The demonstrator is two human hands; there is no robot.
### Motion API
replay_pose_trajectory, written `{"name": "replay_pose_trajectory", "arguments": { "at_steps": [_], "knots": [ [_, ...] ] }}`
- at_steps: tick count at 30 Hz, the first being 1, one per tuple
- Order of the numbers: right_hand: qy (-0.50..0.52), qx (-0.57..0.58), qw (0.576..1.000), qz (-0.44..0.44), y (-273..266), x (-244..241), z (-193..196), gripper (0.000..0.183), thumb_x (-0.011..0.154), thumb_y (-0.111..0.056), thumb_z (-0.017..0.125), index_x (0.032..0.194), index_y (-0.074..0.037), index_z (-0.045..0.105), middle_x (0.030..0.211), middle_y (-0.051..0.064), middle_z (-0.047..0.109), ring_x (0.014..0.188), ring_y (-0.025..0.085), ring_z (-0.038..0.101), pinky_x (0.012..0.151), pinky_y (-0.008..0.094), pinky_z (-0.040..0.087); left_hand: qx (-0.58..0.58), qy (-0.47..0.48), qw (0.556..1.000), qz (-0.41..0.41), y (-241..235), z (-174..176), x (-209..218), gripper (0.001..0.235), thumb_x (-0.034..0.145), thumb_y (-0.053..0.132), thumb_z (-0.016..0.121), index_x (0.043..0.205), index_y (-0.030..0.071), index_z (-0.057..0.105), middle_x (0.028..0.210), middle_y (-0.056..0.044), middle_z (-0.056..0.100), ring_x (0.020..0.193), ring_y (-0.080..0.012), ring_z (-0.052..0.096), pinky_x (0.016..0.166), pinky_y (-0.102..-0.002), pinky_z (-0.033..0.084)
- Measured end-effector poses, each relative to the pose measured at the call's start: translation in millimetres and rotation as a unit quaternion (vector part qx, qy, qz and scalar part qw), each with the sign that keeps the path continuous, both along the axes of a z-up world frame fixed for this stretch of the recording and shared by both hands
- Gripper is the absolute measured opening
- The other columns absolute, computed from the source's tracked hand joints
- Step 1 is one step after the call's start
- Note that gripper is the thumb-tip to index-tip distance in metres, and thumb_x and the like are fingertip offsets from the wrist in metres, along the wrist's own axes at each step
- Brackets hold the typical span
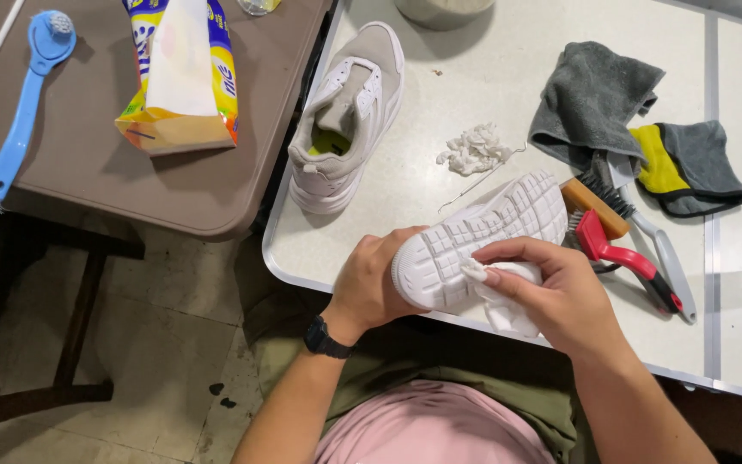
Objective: The person cleans the sole of a white sneaker using a red brush, a grey and yellow cloth, and a white tissue. They then use a metal pick to remove debris from the tread grooves. The person works on one shoe while the other sits on the table.
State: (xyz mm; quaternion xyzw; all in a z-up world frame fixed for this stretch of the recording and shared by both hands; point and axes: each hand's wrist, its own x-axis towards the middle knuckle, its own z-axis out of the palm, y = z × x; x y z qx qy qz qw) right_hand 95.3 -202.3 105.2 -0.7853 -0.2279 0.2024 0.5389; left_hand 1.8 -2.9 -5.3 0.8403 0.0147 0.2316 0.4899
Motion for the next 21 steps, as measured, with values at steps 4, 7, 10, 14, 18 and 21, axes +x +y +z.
{"name": "replay_pose_trajectory", "arguments": {
  "at_steps": [4,7,10,14,18,21],
  "knots": [
    [0.089,0.059,0.994,-0.02,1.5,5.9,-14.8,0.024,0.078,-0.001,0.081,0.102,0.005,0.08,0.084,0.014,0.077,0.079,0.011,0.065,0.071,0.029,0.058,-0.001,-0.01,1.0,0.003,0.9,-2.2,0.7,0.079,0.06,0.052,0.088,0.128,0.02,0.062,0.099,-0.002,0.078,0.09,-0.024,0.077,0.087,-0.036,0.054],
    [0.092,0.07,0.993,-0.021,5.3,4.0,-12.1,0.023,0.078,-0.001,0.081,0.1,0.007,0.079,0.082,0.014,0.075,0.076,0.011,0.064,0.067,0.028,0.057,0.005,-0.01,1.0,0.002,0.9,-3.2,0.6,0.081,0.06,0.053,0.088,0.13,0.021,0.061,0.102,-0.001,0.078,0.092,-0.0227,0.076,0.087,-0.035,0.054],
    [0.046,0.035,0.998,-0.022,16.9,1.0,3.2,0.022,0.078,-0.004,0.083,0.099,0.003,0.081,0.08,0.013,0.076,0.079,0.011,0.061,0.068,0.029,0.056,-0.006,-0.008,1.0,0.001,1.5,3.3,-0.8,0.081,0.06,0.052,0.088,0.129,0.021,0.062,0.102,-0.002,0.078,0.092,-0.0226,0.077,0.088,-0.035,0.054],
    [-0.094,-0.048,0.994,0.013,31.5,0.1,5.6,0.017,0.086,-0.014,0.082,0.102,-0.014,0.084,0.088,0.003,0.08,0.082,0.01,0.068,0.075,0.028,0.055,-0.007,-0.019,1.0,0.004,2.4,10.4,-4.2,0.073,0.064,0.045,0.087,0.126,0.015,0.062,0.1,-0.006,0.078,0.092,-0.0254,0.076,0.086,-0.036,0.054],
    [-0.304,-0.093,0.947,0.045,43.1,-2.5,-16.1,0.016,0.092,-0.015,0.078,0.105,-0.024,0.081,0.093,-0.006,0.075,0.078,0.014,0.07,0.07,0.028,0.053,0.007,-0.01,1.0,0.005,2.8,-2.1,-2.5,0.08,0.06,0.048,0.089,0.129,0.019,0.061,0.101,-0.001,0.077,0.094,-0.0222,0.076,0.086,-0.034,0.053],
    [-0.47,-0.134,0.87,0.069,53.3,-11.2,-16.7,0.013,0.094,-0.013,0.075,0.104,-0.02,0.079,0.091,0.0,0.069,0.078,0.019,0.066,0.065,0.03,0.054,0.011,-0.005,1.0,0.007,3.1,-2.7,-1.4,0.081,0.059,0.049,0.092,0.127,0.018,0.061,0.097,-0.003,0.078,0.09,-0.0221,0.076,0.086,-0.034,0.054]
  ]
}}
